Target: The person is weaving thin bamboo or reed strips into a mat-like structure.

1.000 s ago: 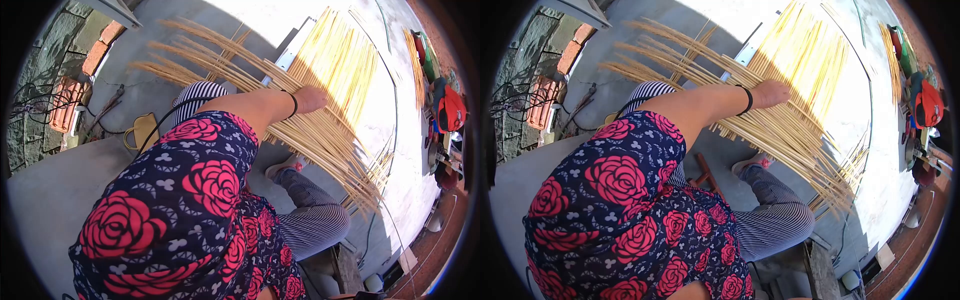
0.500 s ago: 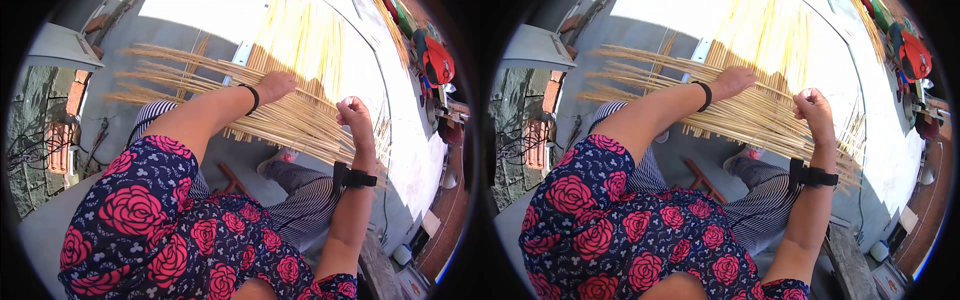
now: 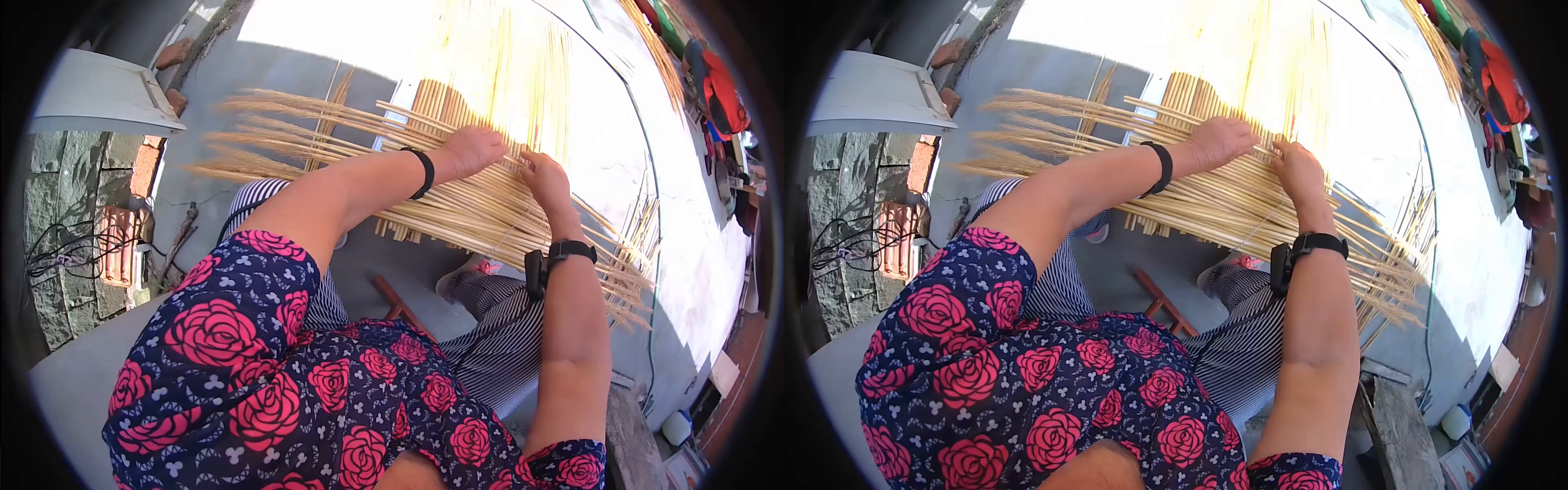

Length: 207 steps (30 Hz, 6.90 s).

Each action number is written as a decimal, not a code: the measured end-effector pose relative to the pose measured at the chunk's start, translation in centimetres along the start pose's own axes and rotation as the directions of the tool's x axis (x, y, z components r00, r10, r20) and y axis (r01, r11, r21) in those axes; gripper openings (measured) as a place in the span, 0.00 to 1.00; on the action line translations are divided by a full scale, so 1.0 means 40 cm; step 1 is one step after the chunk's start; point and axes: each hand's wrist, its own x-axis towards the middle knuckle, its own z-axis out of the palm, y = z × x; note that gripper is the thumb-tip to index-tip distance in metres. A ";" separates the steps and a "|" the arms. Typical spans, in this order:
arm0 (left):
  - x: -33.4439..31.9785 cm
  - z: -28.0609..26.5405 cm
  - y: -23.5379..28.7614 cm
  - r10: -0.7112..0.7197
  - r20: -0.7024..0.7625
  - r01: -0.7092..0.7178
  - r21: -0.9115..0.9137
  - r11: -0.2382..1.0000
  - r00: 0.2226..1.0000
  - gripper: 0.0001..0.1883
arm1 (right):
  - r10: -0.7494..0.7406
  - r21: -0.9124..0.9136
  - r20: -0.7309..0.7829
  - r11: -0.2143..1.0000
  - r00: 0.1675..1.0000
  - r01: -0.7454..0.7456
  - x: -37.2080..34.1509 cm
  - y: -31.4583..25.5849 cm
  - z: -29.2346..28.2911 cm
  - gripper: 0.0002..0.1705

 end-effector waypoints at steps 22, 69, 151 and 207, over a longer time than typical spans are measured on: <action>0.002 0.029 0.025 -0.067 0.008 0.067 -0.011 0.998 0.998 0.07 | -0.011 -0.232 0.065 0.972 0.998 0.026 -0.006 0.017 0.007 0.09; -0.015 0.023 -0.004 -0.099 0.221 0.160 -0.275 0.948 0.970 0.07 | 0.032 -0.038 0.192 0.999 0.981 -0.026 0.027 0.001 0.017 0.09; -0.039 0.024 -0.021 -0.220 0.049 0.225 -0.224 0.948 0.974 0.06 | 0.531 0.340 -0.082 0.810 0.843 -0.477 -0.122 -0.115 0.138 0.13; -0.025 0.011 -0.012 -0.231 0.121 0.254 -0.242 0.936 0.965 0.07 | 0.527 0.453 -0.161 0.790 0.835 -0.412 -0.140 -0.129 0.187 0.12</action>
